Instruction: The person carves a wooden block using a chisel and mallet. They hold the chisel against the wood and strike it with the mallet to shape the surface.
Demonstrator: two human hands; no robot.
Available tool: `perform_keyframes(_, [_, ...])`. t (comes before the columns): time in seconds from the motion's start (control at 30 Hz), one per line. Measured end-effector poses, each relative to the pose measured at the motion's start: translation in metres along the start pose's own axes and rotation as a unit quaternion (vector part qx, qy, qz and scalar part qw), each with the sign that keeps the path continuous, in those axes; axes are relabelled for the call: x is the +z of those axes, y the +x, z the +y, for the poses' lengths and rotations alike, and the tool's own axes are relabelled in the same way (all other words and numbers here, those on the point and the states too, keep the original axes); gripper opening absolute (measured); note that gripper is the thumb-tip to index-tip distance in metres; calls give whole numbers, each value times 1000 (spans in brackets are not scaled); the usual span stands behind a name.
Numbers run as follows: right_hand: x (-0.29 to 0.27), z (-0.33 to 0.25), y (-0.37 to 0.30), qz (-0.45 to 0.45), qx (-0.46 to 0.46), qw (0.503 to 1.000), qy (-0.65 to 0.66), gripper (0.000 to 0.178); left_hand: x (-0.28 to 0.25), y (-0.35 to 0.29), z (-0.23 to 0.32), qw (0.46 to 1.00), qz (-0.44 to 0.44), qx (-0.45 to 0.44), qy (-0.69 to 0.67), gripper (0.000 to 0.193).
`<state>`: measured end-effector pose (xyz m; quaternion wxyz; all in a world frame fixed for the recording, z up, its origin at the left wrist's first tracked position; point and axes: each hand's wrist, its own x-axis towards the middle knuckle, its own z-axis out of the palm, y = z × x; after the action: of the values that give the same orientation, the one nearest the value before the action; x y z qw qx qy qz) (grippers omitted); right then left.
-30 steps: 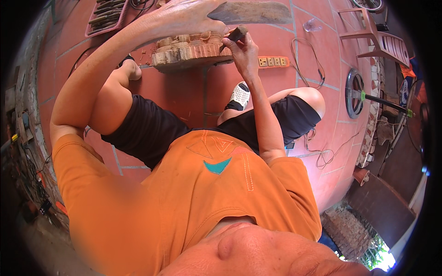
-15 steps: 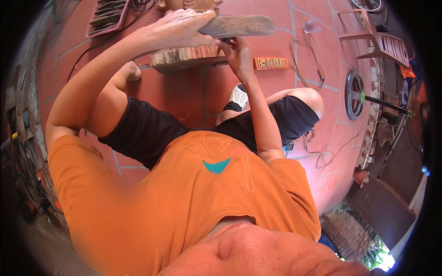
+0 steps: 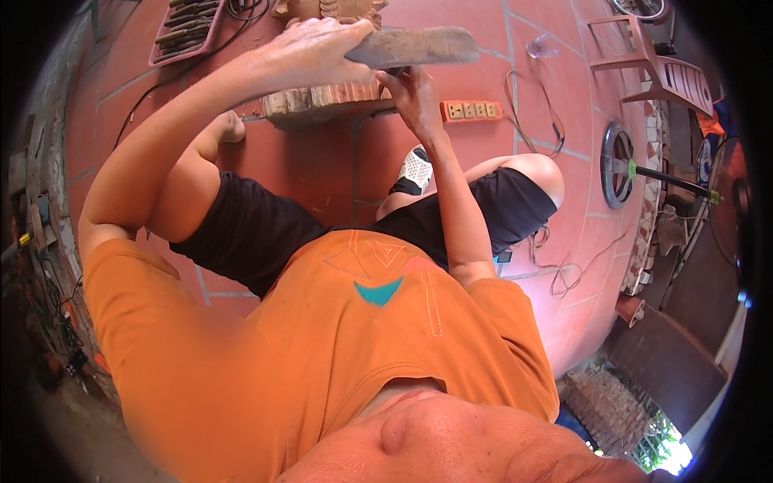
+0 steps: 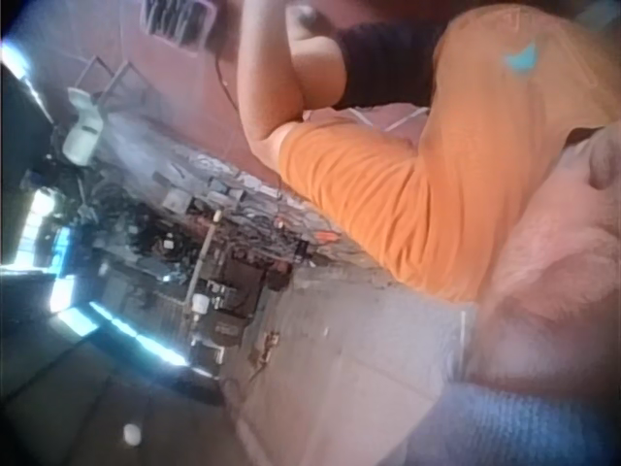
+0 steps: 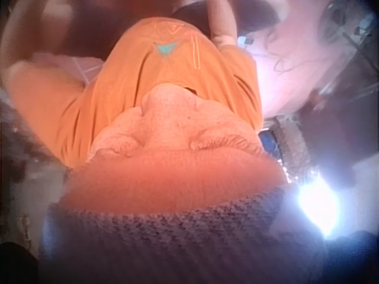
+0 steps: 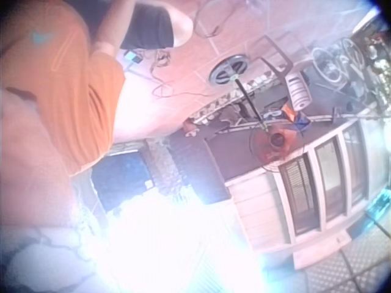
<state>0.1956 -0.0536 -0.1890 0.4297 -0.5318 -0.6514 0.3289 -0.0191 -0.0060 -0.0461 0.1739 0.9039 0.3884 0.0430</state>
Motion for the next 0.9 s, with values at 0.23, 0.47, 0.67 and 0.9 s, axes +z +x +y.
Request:
perform_keyframes(0.23, [19,-34,-4,-59,-126,982,-123,30,-41,1,3,995,-18,-96,-36,69])
perform_keyframes(0.47, [33,-30,-8,-51,-159,973,-161,30,-44,-2,3,996,-6,-91,-11,67])
perform_keyframes(0.67, [-4,-15,10,19,10,997,-76,28,-42,-5,-13,996,11,-89,-25,65])
perform_keyframes(0.9, [-24,-1,17,136,-137,958,-214,26,-43,-8,-16,997,39,-55,-36,70])
